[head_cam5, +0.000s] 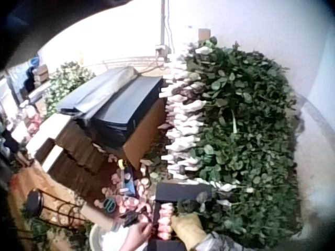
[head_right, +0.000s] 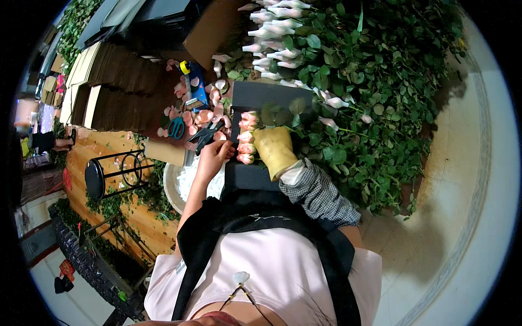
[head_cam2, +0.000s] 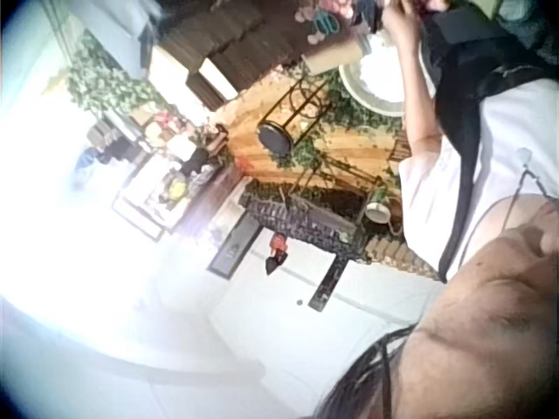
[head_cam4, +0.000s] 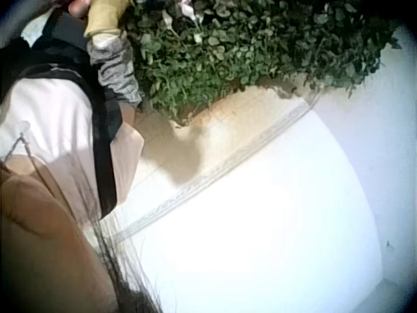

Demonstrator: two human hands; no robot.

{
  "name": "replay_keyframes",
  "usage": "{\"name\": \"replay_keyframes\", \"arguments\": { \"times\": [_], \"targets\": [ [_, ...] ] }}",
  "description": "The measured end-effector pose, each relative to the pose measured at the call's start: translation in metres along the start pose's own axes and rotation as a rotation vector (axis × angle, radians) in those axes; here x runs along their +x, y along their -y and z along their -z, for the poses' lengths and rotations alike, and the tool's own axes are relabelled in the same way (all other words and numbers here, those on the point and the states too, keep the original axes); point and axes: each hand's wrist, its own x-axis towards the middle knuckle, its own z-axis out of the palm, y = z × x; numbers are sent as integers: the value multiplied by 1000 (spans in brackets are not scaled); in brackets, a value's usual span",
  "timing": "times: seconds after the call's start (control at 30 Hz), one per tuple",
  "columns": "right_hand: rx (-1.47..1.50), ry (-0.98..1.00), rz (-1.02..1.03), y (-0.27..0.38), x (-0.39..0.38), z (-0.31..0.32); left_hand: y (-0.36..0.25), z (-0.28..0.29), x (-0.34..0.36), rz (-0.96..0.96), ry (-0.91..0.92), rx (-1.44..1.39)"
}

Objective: The person arranges pink artificial flowers and green leaves into a black rectangular tray. They use a stapler to secure the arrangement and then place the tray into a cardboard box. The person also handles a roll of white packing material.

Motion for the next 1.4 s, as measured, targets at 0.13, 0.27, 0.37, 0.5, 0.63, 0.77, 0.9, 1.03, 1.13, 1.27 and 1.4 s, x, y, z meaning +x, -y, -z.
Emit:
{"name": "replay_keyframes", "arguments": {
  "times": [0.13,0.27,0.37,0.5,0.63,0.77,0.9,1.03,1.13,1.27,1.4],
  "targets": [
    [76,117,56,-9,-4,18,11,0,1,-60,4,95],
    [95,239,84,-10,-3,34,-9,0,-3,-91,87,223],
    [67,211,-30,-2,0,23,-4,1,4,-90,132,248],
    [56,149,-47,4,-2,23,9,7,11,43,271,-144],
    [109,195,-73,1,-1,26,8,38,4,-183,141,33],
    [118,74,9,-1,-7,24,-18,95,-14,-143,-122,163],
    [245,38,13,-10,-10,11,-42,179,-14,-374,-491,329],
    [221,109,-5,-8,-9,16,-80,313,0,-545,-1039,670],
    [260,190,-88,4,-2,31,-60,409,32,-265,-955,831],
    [304,160,-85,3,-6,32,-24,452,67,-41,-747,881],
    [296,200,-155,2,-7,31,-53,437,79,10,-705,921]
  ]
}}
